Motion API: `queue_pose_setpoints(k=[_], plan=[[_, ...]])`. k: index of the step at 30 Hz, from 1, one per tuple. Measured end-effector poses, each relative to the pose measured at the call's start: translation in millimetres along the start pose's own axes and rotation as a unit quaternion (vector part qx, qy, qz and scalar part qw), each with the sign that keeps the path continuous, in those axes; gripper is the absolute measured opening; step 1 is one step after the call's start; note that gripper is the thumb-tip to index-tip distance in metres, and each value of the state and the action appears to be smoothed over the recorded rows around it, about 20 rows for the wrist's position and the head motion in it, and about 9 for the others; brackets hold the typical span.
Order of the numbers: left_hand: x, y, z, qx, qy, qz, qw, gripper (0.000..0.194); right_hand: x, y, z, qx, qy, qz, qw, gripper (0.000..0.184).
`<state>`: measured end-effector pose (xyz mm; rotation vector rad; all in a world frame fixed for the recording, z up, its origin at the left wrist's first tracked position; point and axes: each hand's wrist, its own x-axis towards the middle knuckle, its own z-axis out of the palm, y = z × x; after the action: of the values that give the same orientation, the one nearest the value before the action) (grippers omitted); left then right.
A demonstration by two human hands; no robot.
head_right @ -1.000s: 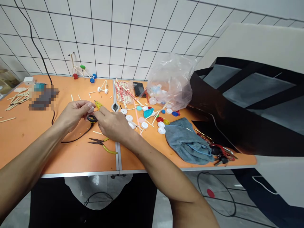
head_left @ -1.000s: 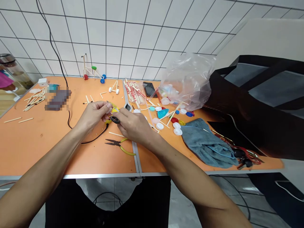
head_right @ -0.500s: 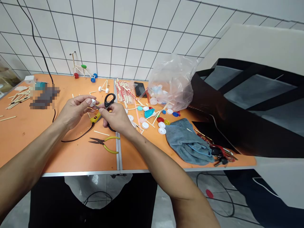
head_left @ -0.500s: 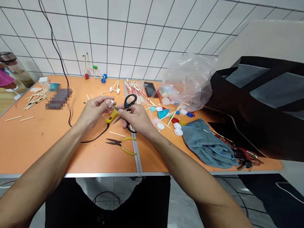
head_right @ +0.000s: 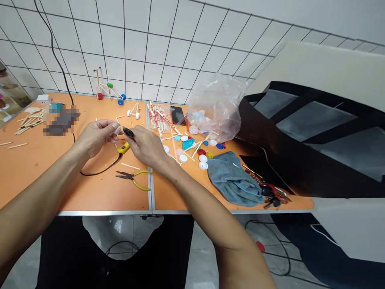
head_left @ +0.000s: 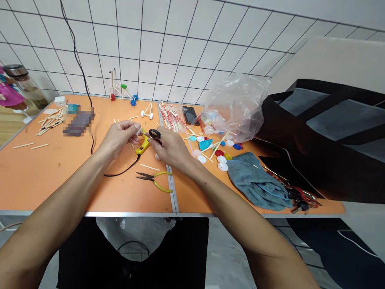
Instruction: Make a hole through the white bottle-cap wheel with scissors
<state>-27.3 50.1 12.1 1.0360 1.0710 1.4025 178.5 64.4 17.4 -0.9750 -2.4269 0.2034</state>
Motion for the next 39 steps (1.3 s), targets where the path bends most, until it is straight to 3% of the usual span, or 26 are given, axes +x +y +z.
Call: queue_pose_setpoints(k=[6,10,12,15,17,20,21,22,23,25,28,30,32,34,37,39], plan=[[14.8,18.4,-4.2,0.056,-0.036,-0.006,0.998,0.038,11.7,-5.5,-21.4,-0.108,-0.01,-0.022,0.994,0.031],[25.0,21.8,-12.6,0.08,-0.074,0.009,0.994,0.04,21.2,-5.5,-21.7,-0.123,-0.006,-0.02,0.992,0.031],[25.6,17.8,-15.8,0.066,-0.079,0.016,0.995,0.041,22.8,-7.0,-17.9,-0.06,0.008,-0.013,0.998,0.024],[21.9,8.3,-16.7,0.03,-0.066,0.02,0.997,0.039,21.1,-9.9,-12.6,0.168,0.015,0.064,0.984,0.012],[17.9,3.3,-14.4,-0.01,-0.071,0.028,0.997,0.04,18.9,-10.9,-11.8,0.368,-0.02,0.166,0.915,0.012],[12.3,1.1,-8.8,-0.059,-0.092,0.05,0.993,0.051,16.3,-10.7,-13.7,0.58,-0.091,0.292,0.756,0.024],[10.8,1.4,-7.1,-0.062,-0.094,0.053,0.992,0.054,15.6,-10.7,-14.2,0.611,-0.103,0.308,0.722,0.024],[9.6,1.9,-5.7,-0.06,-0.094,0.055,0.992,0.056,14.8,-11.0,-14.4,0.622,-0.107,0.311,0.711,0.022],[8.6,2.5,-4.6,-0.052,-0.091,0.054,0.993,0.056,13.8,-11.5,-14.1,0.613,-0.102,0.302,0.723,0.02],[7.3,3.0,-3.6,-0.032,-0.084,0.052,0.995,0.057,11.4,-12.9,-12.2,0.54,-0.072,0.26,0.798,0.018],[7.1,1.0,-4.5,-0.003,-0.078,0.044,0.996,0.059,7.5,-14.4,-8.2,0.312,-0.02,0.155,0.937,0.016],[7.8,-1.5,-5.5,0.013,-0.08,0.03,0.996,0.061,5.4,-14.4,-6.0,0.127,-0.018,0.066,0.99,0.018],[8.6,-3.8,-6.2,0.023,-0.087,0.019,0.996,0.064,3.6,-14.4,-4.4,-0.008,-0.035,0.003,0.999,0.025],[8.8,-5.1,-6.2,0.023,-0.089,0.023,0.996,0.062,2.4,-14.8,-3.5,-0.029,-0.029,-0.01,0.999,0.027],[7.8,-4.9,-4.8,0.01,-0.087,0.039,0.995,0.057,1.7,-15.2,-5.0,0.159,0.009,0.048,0.986,0.016],[7.0,-4.1,-3.6,0.005,-0.093,0.047,0.995,0.057,2.6,-14.8,-8.9,0.342,-0.005,0.136,0.93,0.011]])
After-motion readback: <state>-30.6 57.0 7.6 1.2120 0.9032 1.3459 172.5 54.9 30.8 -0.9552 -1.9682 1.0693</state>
